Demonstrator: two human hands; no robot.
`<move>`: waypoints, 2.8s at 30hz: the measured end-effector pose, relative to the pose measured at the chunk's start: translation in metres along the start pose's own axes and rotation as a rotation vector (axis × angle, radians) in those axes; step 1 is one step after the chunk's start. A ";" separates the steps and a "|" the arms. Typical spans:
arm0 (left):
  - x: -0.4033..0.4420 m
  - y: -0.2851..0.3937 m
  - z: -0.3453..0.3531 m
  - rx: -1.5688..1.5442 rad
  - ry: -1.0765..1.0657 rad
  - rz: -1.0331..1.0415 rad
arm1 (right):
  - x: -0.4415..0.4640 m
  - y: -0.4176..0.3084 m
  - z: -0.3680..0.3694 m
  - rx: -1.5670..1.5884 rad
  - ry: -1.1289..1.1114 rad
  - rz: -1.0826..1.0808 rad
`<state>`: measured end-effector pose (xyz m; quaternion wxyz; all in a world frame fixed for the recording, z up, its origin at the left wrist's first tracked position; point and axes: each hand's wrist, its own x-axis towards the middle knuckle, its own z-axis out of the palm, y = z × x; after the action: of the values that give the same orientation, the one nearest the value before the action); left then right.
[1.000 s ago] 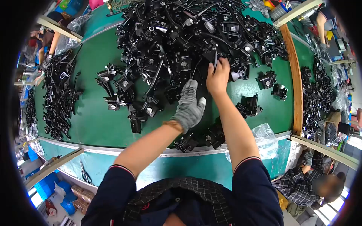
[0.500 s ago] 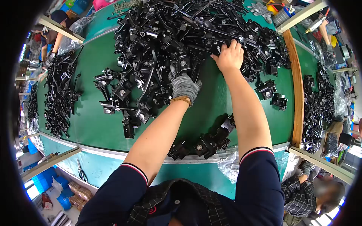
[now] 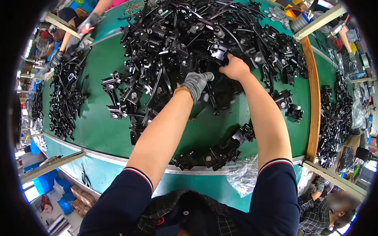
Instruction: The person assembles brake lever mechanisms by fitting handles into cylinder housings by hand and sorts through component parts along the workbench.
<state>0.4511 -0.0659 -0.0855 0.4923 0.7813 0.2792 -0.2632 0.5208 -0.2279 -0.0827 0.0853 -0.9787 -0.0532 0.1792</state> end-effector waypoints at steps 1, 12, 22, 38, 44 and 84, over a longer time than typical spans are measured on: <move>0.014 -0.009 0.005 -0.141 -0.112 0.015 | 0.002 0.003 0.006 0.306 -0.106 0.027; 0.012 -0.010 0.013 -0.605 -0.265 -0.061 | -0.044 -0.032 0.027 1.366 -0.024 0.231; -0.110 -0.012 0.015 -0.918 -0.554 0.119 | -0.159 -0.028 -0.023 1.199 0.050 0.213; -0.342 -0.286 -0.043 -1.378 -0.215 -0.091 | -0.391 -0.167 0.090 0.694 -0.536 -0.421; -0.296 -0.363 -0.010 -1.420 -0.326 -0.239 | -0.386 -0.157 0.146 0.453 -0.163 -0.476; -0.082 -0.126 0.042 0.740 0.231 0.829 | 0.033 -0.096 0.043 -0.267 0.643 -0.239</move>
<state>0.2998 -0.0737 -0.1234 0.2142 0.9698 -0.1098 -0.0408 0.5291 -0.1227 -0.1161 -0.0106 -0.9744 -0.1604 -0.1572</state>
